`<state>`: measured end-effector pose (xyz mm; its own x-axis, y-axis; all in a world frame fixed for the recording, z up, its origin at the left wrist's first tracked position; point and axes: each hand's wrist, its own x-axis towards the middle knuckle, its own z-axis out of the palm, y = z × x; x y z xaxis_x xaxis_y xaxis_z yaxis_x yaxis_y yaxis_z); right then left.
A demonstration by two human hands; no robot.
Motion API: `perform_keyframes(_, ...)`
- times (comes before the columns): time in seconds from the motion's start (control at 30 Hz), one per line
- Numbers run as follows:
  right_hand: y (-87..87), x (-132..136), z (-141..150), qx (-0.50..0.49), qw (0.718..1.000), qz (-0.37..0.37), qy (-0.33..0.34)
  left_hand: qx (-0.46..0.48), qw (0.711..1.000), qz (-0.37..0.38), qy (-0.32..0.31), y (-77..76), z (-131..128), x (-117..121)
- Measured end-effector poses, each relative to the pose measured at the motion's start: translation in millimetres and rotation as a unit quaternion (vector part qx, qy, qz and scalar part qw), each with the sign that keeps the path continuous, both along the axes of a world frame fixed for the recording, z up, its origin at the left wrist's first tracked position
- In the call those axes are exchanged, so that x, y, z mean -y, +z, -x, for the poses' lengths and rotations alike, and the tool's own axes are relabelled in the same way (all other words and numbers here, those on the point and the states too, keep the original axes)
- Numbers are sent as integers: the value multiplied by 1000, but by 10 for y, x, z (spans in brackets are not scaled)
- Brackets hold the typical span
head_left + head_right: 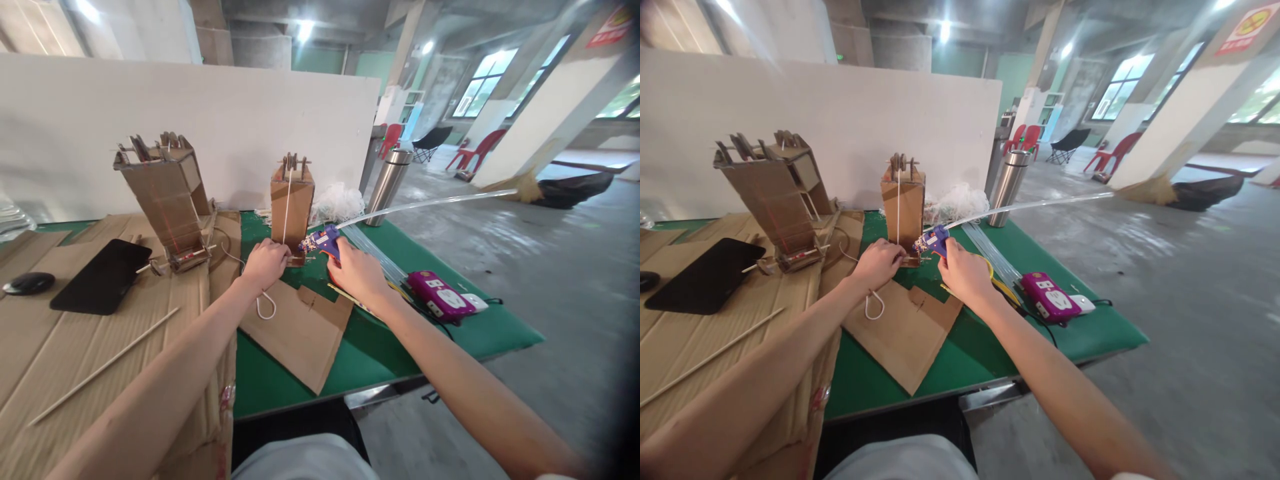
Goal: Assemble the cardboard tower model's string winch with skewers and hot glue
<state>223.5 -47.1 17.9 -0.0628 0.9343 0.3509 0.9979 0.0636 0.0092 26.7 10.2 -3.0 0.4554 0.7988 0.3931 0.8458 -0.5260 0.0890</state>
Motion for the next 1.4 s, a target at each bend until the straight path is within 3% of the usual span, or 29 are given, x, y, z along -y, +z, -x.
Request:
perform_keyframes(0.33, -30, -19, 1, 3, 1000, -3, 17, -11, 1000, -5, 3, -5, 1, -8)
perform_keyframes(0.8, 0, -16, 1, -4, 1000, 0, -22, -11, 1000, -18, 16, -26, -3, -13)
perform_keyframes(1.4, -36, -35, -11, 2, 1000, -3, 8, -31, 999, -11, 6, 7, -13, 4)
